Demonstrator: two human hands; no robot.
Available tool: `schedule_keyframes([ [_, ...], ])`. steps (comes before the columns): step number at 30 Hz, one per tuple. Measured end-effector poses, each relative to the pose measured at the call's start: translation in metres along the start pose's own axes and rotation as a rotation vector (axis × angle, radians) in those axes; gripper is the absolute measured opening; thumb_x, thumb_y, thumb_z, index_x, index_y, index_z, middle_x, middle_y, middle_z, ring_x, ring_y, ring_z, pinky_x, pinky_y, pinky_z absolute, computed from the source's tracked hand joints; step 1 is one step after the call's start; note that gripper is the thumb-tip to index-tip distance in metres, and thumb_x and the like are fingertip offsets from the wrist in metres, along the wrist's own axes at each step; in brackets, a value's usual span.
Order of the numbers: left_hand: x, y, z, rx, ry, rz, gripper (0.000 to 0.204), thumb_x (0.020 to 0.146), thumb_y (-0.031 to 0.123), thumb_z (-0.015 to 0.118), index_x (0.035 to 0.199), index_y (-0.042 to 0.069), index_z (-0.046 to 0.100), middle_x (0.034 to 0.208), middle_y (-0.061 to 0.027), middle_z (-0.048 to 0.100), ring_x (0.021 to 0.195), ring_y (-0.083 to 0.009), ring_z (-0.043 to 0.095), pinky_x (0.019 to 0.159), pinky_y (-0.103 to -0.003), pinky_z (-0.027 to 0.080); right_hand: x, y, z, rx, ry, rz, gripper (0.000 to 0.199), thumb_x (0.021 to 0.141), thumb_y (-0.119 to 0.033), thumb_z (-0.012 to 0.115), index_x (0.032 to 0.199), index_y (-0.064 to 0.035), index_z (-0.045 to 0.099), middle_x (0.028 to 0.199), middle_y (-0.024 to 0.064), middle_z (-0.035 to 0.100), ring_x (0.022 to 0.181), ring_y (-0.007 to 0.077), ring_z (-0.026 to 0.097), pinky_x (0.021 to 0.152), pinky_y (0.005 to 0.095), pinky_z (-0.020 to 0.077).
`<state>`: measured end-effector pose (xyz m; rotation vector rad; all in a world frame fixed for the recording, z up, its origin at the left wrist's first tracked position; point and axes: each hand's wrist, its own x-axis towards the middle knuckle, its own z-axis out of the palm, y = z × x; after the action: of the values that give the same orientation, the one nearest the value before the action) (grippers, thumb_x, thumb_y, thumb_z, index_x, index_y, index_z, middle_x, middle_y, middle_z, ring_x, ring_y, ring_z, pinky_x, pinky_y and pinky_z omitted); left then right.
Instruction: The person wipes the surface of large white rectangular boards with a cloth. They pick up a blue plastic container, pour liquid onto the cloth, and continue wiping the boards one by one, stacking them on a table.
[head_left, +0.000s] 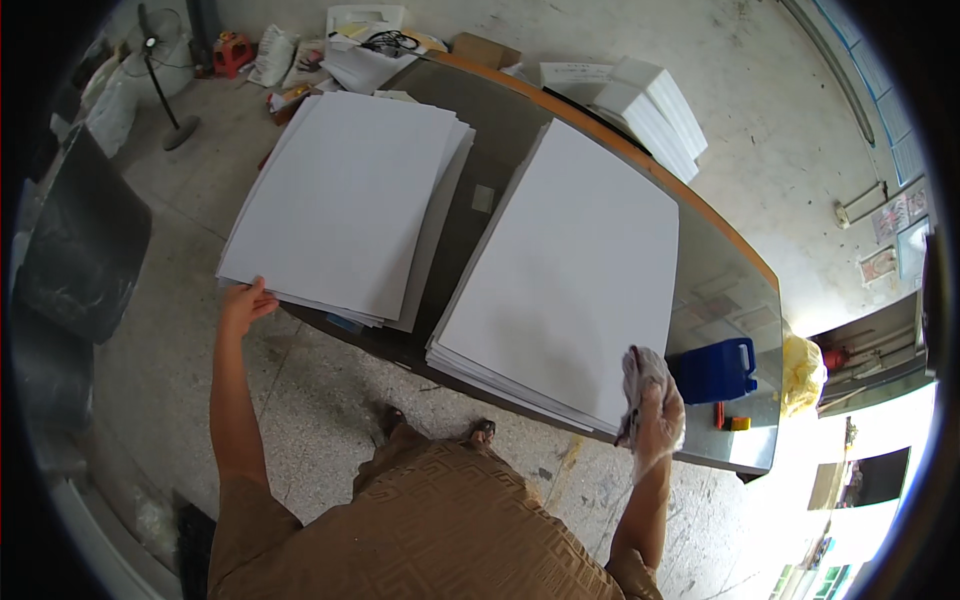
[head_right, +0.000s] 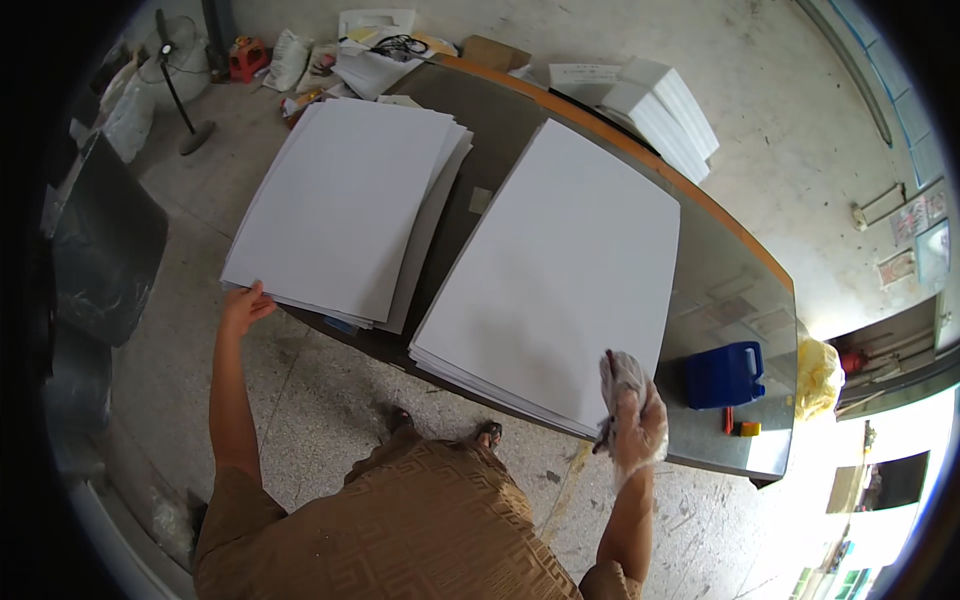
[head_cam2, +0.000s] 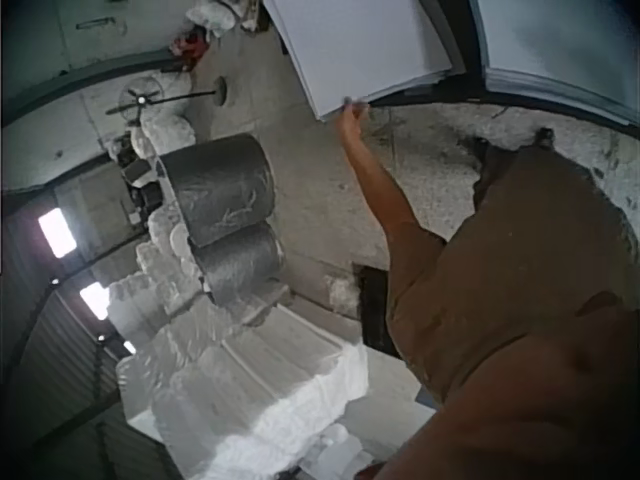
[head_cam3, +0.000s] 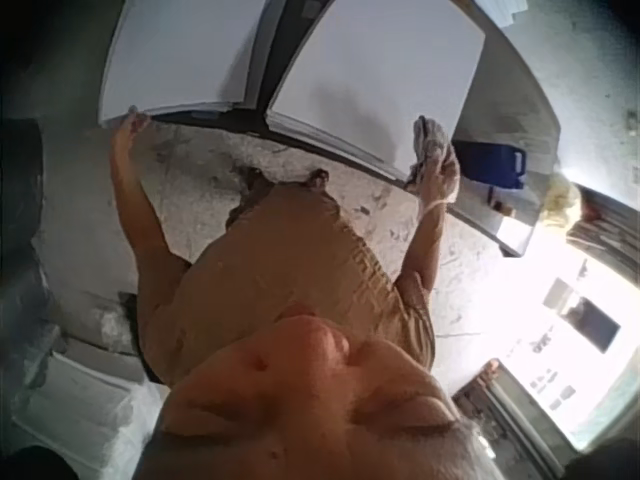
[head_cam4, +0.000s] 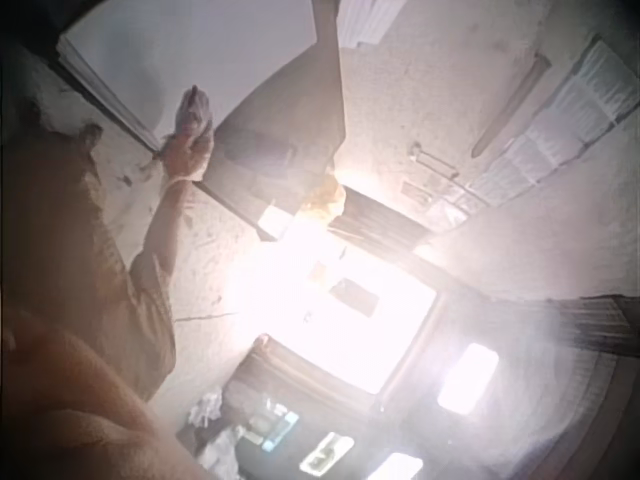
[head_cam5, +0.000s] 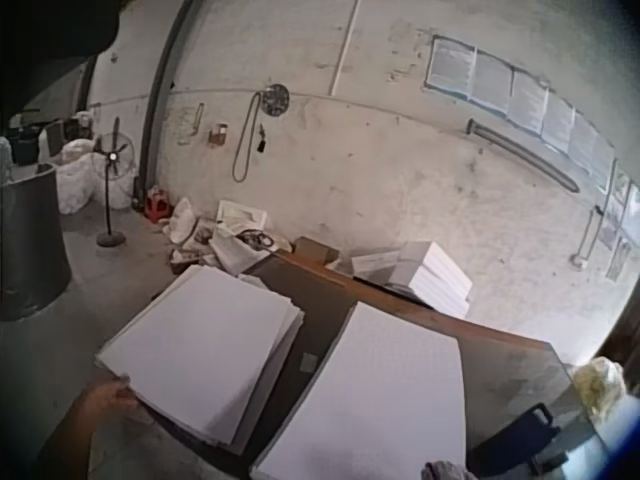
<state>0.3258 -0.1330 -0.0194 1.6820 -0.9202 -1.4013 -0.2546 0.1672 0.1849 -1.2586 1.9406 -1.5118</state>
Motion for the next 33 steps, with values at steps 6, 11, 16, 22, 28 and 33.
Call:
schedule_keyframes([
  [6, -0.142, 0.035, 0.13, 0.592, 0.291, 1.297, 0.017, 0.088, 0.009, 0.071, 0.101, -0.001, 0.068, 0.099, -0.0154, 0.067, 0.088, -0.0308, 0.066, 0.071, -0.04, 0.054, 0.024, -0.031, 0.069, -0.487, -0.188, -0.274, 0.041, 0.091, -0.021, 0.065, 0.123, 0.003, 0.062, 0.093, 0.0145, 0.063, 0.074, 0.0215, 0.063, 0.06, 0.0342, 0.0519],
  [11, -0.222, 0.002, 0.243, 0.519, -0.106, 1.687, 0.023, 0.081, 0.009, 0.076, 0.102, 0.002, 0.071, 0.114, -0.0124, 0.061, 0.11, -0.0284, 0.06, 0.097, -0.043, 0.052, 0.042, -0.03, 0.133, -0.658, -0.282, -0.673, 0.047, 0.083, -0.027, 0.075, 0.123, -0.0052, 0.064, 0.094, 0.0152, 0.058, 0.084, 0.0288, 0.057, 0.069, 0.0439, 0.0486],
  [16, -0.209, -0.026, 0.269, 0.5, -0.08, 1.665, 0.027, 0.082, 0.017, 0.075, 0.106, 0.005, 0.069, 0.12, -0.0108, 0.058, 0.118, -0.0283, 0.055, 0.102, -0.045, 0.047, 0.048, -0.023, 0.176, -0.631, -0.397, -0.732, 0.056, 0.074, -0.03, 0.081, 0.124, -0.0122, 0.064, 0.097, 0.0121, 0.058, 0.086, 0.0291, 0.057, 0.075, 0.0439, 0.0473],
  [22, -0.195, -0.045, 0.281, 0.437, -0.056, 1.718, 0.032, 0.081, 0.027, 0.074, 0.106, 0.009, 0.065, 0.114, -0.0068, 0.055, 0.11, -0.0254, 0.054, 0.094, -0.043, 0.047, 0.043, -0.008, 0.186, -0.673, -0.567, -0.736, 0.061, 0.066, -0.024, 0.083, 0.123, -0.0162, 0.065, 0.097, 0.0106, 0.058, 0.085, 0.0272, 0.058, 0.073, 0.0422, 0.0479],
  [28, -0.193, -0.036, 0.295, 0.387, 0.039, 1.734, 0.031, 0.083, 0.033, 0.07, 0.106, 0.014, 0.06, 0.108, -0.0035, 0.053, 0.099, -0.0203, 0.053, 0.083, -0.038, 0.044, 0.134, 0.021, 0.192, -0.82, -0.454, -0.723, 0.053, 0.072, -0.026, 0.082, 0.122, -0.018, 0.066, 0.095, 0.0121, 0.059, 0.087, 0.0301, 0.06, 0.077, 0.0435, 0.0502],
  [33, -0.191, -0.035, 0.294, 0.443, 0.088, 1.757, 0.027, 0.08, 0.034, 0.072, 0.101, 0.023, 0.058, 0.106, -0.0001, 0.05, 0.092, -0.0165, 0.053, 0.08, -0.033, 0.042, 0.3, 0.059, 0.212, -0.961, -0.345, -0.578, 0.043, 0.089, -0.039, 0.068, 0.125, -0.0169, 0.064, 0.1, 0.017, 0.063, 0.093, 0.0356, 0.062, 0.086, 0.0437, 0.0508],
])
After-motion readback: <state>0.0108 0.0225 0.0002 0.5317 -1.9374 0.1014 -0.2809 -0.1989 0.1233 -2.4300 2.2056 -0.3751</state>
